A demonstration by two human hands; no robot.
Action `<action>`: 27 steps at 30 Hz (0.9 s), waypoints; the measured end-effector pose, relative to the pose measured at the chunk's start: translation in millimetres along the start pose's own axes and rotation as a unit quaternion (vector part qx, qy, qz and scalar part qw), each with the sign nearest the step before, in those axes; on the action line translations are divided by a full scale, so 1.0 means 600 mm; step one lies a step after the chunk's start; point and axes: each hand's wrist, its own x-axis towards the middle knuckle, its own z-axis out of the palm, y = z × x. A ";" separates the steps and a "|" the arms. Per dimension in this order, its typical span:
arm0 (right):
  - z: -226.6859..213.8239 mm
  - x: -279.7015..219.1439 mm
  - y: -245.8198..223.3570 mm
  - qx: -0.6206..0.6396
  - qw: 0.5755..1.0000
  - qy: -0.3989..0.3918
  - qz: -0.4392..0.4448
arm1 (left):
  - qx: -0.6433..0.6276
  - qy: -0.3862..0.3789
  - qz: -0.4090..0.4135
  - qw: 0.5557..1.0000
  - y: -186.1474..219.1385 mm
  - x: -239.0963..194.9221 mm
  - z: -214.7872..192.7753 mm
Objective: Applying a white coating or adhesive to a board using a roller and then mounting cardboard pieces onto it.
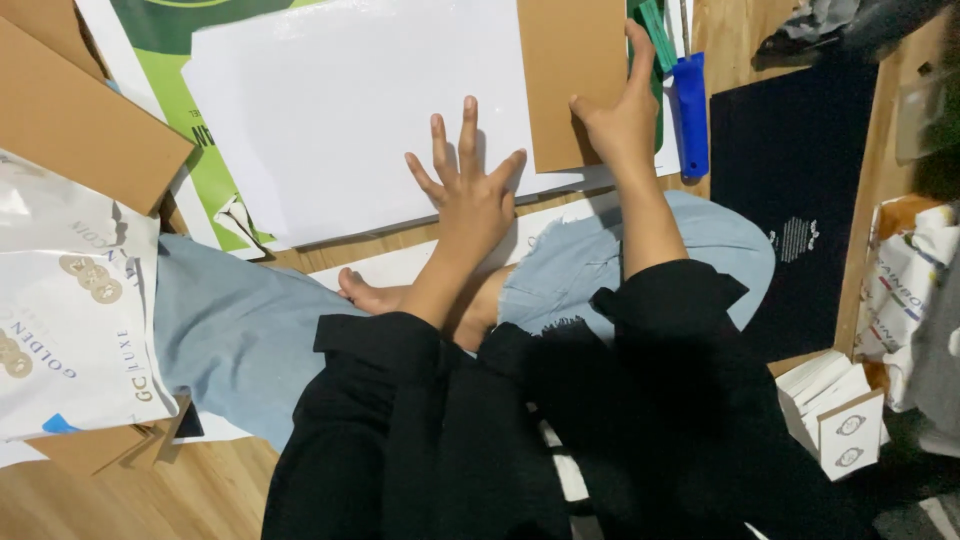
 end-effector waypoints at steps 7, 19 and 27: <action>0.000 -0.002 -0.003 0.000 1.000 0.000 -0.017 | 0.027 0.033 0.037 0.998 0.002 -0.010 0.015; 0.000 -0.002 -0.024 -0.020 0.999 -0.008 0.044 | 0.029 -0.003 0.035 0.999 0.007 -0.010 0.007; -0.006 -0.005 -0.057 -0.010 0.996 -0.021 0.089 | 0.006 -0.021 0.026 0.999 0.010 -0.009 0.006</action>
